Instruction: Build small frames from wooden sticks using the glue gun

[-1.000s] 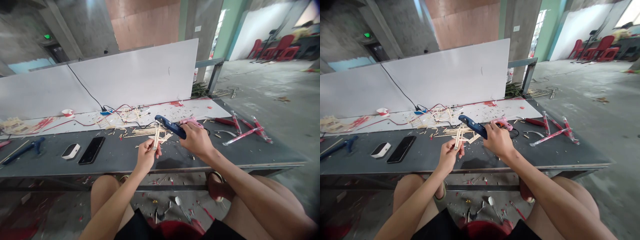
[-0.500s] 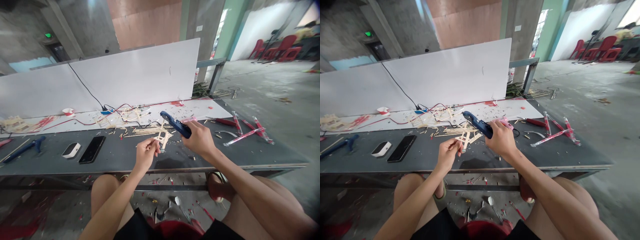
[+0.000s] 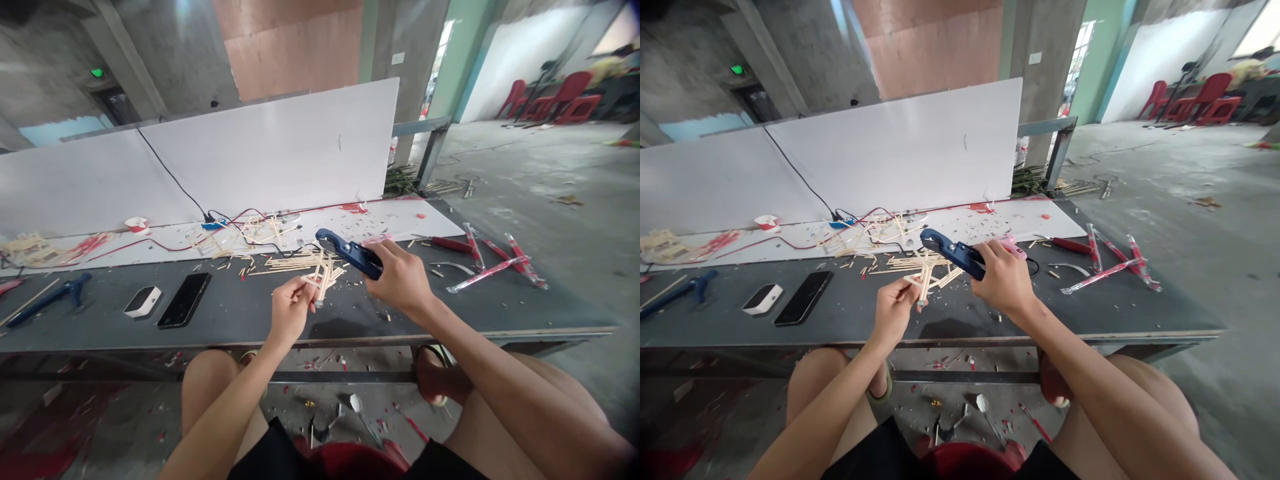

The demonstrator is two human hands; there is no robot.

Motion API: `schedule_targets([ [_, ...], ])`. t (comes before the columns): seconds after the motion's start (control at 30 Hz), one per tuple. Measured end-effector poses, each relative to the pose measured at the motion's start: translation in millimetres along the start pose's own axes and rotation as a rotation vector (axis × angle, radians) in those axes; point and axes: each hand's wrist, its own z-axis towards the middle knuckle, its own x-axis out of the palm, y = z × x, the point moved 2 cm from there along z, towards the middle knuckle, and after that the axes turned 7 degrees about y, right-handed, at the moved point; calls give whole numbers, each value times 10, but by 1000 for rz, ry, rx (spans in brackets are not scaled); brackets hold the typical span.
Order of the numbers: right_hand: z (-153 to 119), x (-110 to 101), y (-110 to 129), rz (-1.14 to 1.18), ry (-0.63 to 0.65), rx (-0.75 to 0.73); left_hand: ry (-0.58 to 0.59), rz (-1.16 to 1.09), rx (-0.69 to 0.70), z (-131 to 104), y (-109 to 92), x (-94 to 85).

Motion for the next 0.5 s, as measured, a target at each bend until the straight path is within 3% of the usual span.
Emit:
schedule_targets([
  [0.5, -23, 8, 53, -154, -8, -4, -105, 42, 9, 12, -67, -29],
])
